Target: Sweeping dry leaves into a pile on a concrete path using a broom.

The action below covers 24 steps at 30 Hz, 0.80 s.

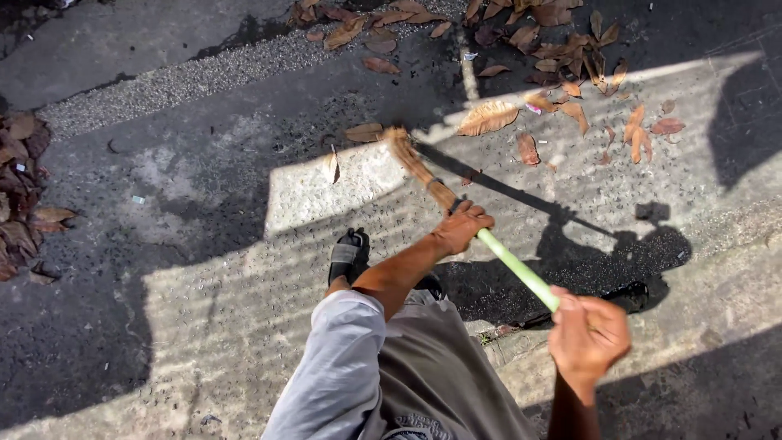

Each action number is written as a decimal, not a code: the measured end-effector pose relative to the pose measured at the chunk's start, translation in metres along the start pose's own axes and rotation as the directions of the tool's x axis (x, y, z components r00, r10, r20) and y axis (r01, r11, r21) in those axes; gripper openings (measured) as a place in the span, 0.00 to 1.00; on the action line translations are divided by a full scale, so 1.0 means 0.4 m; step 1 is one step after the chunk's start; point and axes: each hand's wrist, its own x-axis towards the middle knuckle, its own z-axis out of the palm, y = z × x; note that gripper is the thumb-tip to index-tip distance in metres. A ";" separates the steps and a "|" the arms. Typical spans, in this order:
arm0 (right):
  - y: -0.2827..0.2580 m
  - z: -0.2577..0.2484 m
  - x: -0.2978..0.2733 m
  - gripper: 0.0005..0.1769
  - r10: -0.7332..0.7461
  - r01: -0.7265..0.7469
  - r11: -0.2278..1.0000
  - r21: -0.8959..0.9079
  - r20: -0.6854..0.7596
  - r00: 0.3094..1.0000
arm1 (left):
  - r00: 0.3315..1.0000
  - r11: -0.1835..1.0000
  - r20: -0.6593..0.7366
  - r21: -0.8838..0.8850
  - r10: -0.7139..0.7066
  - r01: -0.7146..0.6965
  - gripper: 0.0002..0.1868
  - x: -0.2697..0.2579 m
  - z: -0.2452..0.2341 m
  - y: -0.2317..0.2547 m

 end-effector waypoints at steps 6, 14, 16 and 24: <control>0.021 0.259 -0.075 0.08 0.115 -0.146 0.973 0.179 0.174 0.978 | 0.983 0.999 -0.177 -0.002 -0.040 0.040 0.23 -0.246 -0.095 -0.284; -0.280 0.319 -0.088 0.09 0.164 -0.170 0.982 -0.077 -0.080 0.983 | 0.991 0.992 -0.134 0.125 0.020 -0.003 0.32 -0.244 -0.323 -0.082; -0.233 0.361 -0.092 0.07 0.119 -0.125 0.987 -0.098 -0.062 0.991 | 0.999 1.000 -0.037 0.014 0.014 -0.013 0.30 -0.271 -0.307 -0.126; -0.077 0.668 -0.124 0.06 0.225 -0.248 0.962 0.111 0.187 0.956 | 0.978 0.977 0.038 -0.044 -0.207 0.208 0.29 -0.496 -0.480 -0.441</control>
